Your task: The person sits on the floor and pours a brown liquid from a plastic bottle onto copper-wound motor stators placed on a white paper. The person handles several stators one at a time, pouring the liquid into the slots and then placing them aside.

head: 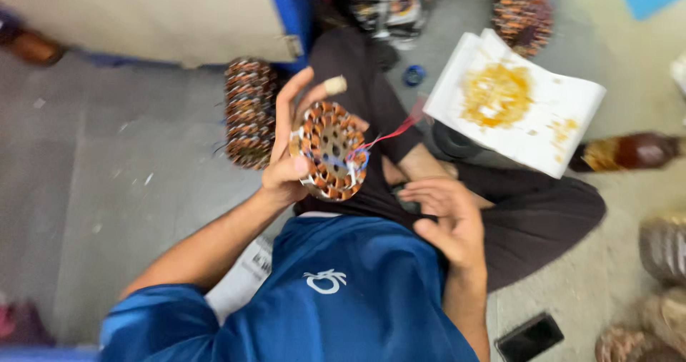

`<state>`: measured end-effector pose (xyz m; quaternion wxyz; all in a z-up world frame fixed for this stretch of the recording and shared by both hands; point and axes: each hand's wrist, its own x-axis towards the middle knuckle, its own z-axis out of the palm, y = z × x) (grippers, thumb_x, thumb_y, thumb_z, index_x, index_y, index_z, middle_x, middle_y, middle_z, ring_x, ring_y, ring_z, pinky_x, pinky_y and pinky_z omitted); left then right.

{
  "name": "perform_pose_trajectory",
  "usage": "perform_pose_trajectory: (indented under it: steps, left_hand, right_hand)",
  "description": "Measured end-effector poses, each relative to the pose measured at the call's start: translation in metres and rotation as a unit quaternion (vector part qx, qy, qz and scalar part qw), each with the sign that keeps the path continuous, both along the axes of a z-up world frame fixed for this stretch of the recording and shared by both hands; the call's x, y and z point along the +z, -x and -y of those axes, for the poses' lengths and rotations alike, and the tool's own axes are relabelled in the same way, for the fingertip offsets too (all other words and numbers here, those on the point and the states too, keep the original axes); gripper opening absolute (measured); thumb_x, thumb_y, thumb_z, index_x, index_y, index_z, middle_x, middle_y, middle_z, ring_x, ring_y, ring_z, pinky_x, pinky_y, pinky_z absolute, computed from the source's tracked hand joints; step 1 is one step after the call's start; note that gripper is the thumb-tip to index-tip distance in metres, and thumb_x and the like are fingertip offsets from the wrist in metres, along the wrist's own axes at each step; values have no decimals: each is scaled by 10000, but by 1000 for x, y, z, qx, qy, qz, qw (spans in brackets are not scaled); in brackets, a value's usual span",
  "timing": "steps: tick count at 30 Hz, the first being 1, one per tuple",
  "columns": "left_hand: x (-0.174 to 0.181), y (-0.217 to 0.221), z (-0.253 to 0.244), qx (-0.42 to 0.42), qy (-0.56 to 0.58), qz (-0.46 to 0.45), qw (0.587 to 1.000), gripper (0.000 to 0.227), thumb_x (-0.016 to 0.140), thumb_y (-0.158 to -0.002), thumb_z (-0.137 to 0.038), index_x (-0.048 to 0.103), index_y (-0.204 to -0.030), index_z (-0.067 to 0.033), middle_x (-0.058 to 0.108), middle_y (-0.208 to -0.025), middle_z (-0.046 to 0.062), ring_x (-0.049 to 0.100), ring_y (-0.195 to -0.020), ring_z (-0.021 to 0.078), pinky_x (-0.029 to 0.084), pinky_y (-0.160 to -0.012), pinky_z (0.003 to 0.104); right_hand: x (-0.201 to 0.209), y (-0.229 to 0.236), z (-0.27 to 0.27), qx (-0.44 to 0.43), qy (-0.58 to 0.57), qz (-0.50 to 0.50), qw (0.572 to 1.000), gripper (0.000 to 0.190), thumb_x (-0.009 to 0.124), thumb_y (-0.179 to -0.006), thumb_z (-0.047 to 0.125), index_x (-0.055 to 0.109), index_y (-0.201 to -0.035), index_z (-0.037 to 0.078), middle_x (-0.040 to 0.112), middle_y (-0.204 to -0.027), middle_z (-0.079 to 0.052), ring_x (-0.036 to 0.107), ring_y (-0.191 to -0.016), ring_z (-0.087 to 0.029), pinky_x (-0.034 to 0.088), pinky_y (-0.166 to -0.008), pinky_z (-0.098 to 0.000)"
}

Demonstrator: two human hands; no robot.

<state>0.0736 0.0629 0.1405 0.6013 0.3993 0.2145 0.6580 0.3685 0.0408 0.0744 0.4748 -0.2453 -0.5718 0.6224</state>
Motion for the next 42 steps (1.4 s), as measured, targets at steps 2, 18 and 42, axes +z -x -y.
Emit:
perform_pose_trajectory:
  steps: [2, 18, 42]
  left_hand:
    - [12, -30, -26, -28, -34, 66, 997, 1199, 873, -760, -442, 104, -1634, -155, 309, -1634, 215, 598, -1248, 416, 587, -988, 594]
    - [-35, -155, -135, -187, -179, -143, 955, 1398, 1010, -710, -380, 3, -1670, -240, 19, -1726, 100, 303, -1552, 335, 491, -1120, 516]
    - [-145, -148, -266, -169, 105, -145, 969, 901, 729, -854, -38, 172, -1552, -156, 653, -1244, 236, 647, -1110, 204, 553, -936, 355]
  right_hand:
    - [12, 4, 1, 11, -26, 48, 998, 605, 798, -891, 81, 530, -1417, -54, 620, -1383, -212, 633, -1303, -321, 516, -1143, -470]
    - [53, -54, -83, -158, 22, 40, 986, 1461, 1020, -590, 184, 62, -1691, 113, 242, -1723, -172, 453, -1452, -303, 448, -1189, -520]
    - [39, -57, -237, -192, -155, 535, 808, 1210, 937, -546, 80, 303, -1576, 87, 676, -1314, -152, 480, -1342, -439, 258, -1127, -517]
